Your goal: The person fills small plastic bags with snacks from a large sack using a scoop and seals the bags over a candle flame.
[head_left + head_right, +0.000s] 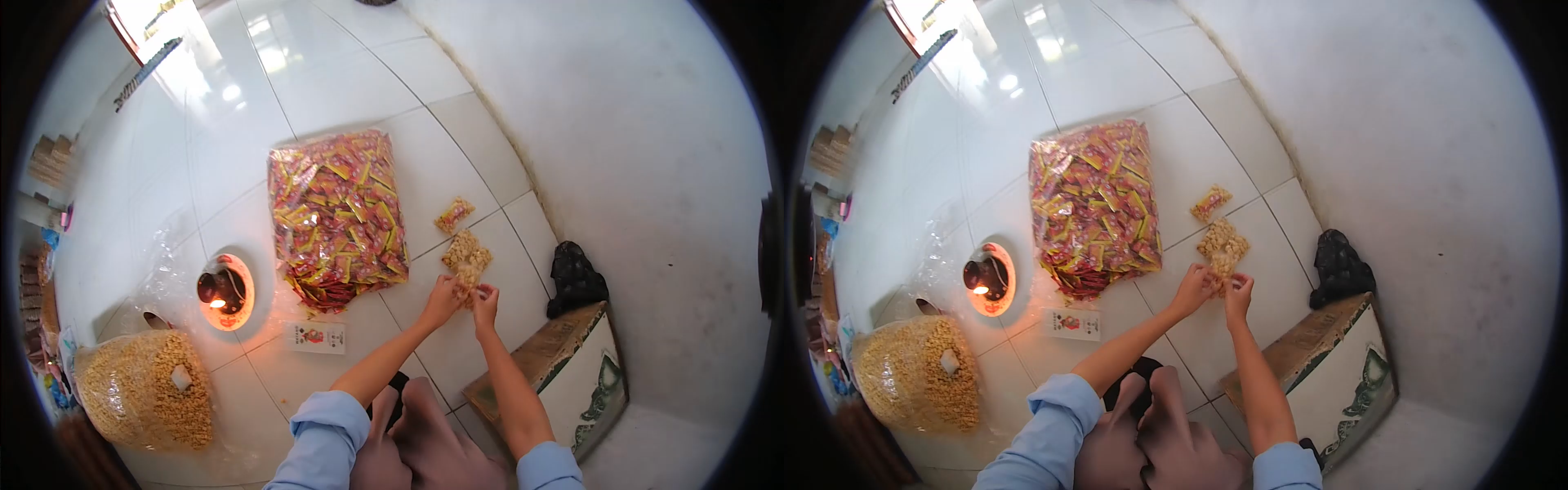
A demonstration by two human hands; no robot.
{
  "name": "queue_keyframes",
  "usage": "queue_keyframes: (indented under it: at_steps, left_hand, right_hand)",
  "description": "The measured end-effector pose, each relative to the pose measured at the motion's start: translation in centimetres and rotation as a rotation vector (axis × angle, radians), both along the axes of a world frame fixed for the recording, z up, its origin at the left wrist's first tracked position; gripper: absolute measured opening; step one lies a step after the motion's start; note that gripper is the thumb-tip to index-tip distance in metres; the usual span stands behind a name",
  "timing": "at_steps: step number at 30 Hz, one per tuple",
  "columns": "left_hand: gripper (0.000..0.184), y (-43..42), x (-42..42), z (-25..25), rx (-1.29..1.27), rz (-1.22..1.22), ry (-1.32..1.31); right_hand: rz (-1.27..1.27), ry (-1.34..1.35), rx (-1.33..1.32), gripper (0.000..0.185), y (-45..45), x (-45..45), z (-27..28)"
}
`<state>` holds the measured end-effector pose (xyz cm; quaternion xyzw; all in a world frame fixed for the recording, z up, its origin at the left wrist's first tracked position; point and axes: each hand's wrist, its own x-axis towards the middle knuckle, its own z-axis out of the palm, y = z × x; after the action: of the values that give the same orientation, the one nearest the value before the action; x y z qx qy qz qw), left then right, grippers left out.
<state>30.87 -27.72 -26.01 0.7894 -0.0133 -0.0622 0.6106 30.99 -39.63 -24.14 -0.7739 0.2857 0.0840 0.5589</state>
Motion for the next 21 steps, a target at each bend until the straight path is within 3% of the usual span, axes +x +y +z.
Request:
queue_keyframes:
  at_steps: [3,5,6,12,13,16,17,20,21]
  left_hand:
    - [0.041,-1.3,1.9,-0.5,-0.023,-0.092,-0.101]
    - [0.046,-1.6,2.3,-1.3,0.067,-0.146,-0.087]
    - [0.05,-1.8,2.3,-1.9,0.158,-0.206,-0.085]
    - [0.059,-1.4,1.5,-2.4,0.136,-0.263,0.057]
    - [0.059,-0.7,1.2,-1.8,0.148,-0.252,0.057]
    - [0.044,2.8,-0.7,1.9,0.111,-0.125,0.015]
    - [0.034,4.8,-1.8,3.8,-0.013,-0.096,0.099]
    - [0.016,11.5,-7.7,6.7,-0.253,0.191,0.157]
    - [0.014,14.5,-11.0,6.3,-0.171,0.297,0.178]
  right_hand:
    - [0.043,-0.12,-0.098,0.029,-1.1,1.9,-0.6]
    - [0.164,-0.214,-0.317,0.034,-1.9,2.7,-2.1]
    - [0.169,-0.21,-0.311,0.034,-1.7,2.8,-2.1]
    - [0.164,-0.288,-0.503,0.039,-0.5,1.8,-3.0]
    - [0.072,-0.28,-0.633,0.039,0.0,1.5,-2.5]
    - [-0.107,-0.208,-0.77,0.037,2.0,-0.5,-1.1]
    - [-0.204,-0.136,-0.8,0.034,2.6,-1.4,-0.6]
    - [-0.131,-0.011,-0.68,0.023,4.6,-4.6,-2.3]
    - [0.076,-0.097,-0.473,0.02,5.2,-6.1,-2.2]
